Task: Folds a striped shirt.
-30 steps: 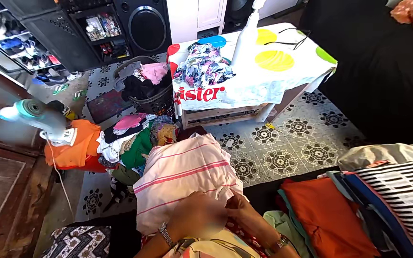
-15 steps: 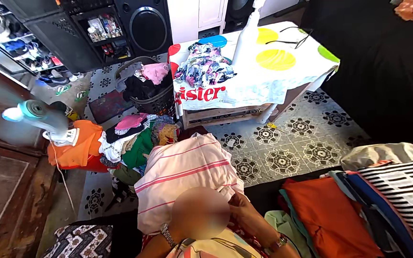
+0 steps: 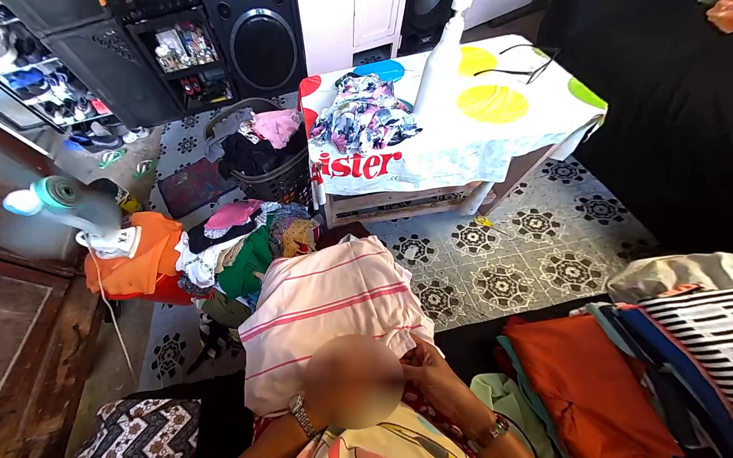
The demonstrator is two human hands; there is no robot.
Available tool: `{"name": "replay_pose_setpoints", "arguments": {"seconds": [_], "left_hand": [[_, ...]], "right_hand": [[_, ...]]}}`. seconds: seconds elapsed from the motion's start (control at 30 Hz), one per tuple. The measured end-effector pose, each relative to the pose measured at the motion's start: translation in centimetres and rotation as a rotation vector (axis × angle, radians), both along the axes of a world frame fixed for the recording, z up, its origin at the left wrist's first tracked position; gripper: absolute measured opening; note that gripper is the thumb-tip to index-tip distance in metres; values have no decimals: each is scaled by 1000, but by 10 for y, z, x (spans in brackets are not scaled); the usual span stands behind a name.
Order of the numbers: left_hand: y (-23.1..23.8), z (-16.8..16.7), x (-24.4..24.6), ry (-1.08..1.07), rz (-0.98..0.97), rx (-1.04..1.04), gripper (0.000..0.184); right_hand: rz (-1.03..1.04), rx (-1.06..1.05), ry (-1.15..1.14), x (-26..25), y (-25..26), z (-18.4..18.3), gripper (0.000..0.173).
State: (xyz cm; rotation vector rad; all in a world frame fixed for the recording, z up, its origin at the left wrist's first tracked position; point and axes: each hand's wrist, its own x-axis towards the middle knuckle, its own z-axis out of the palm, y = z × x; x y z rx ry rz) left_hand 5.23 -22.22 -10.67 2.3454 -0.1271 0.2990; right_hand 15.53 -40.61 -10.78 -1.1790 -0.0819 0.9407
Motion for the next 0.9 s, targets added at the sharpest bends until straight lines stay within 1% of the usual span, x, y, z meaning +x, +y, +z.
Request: {"name": "replay_pose_setpoints", "arguments": {"seconds": [0.23, 0.33, 0.5, 0.63, 0.77, 0.9], "left_hand": [[1, -3, -1, -47, 4, -11, 13], [0, 0, -2, -35, 17, -41, 18], [-1, 1, -1, -95, 4, 32, 20], [-2, 0, -1, -82, -3, 40, 22], [-2, -1, 0, -84, -1, 49, 20], [-2, -1, 1, -95, -6, 43, 12]], "right_hand": [[3, -11, -17, 0, 1, -2, 48], [13, -20, -37, -1, 1, 0, 49], [15, 5, -49, -2, 0, -2, 52], [15, 14, -44, -2, 0, -2, 56], [11, 3, -38, -3, 0, -1, 57], [22, 2, -51, -1, 0, -3, 56]]}}
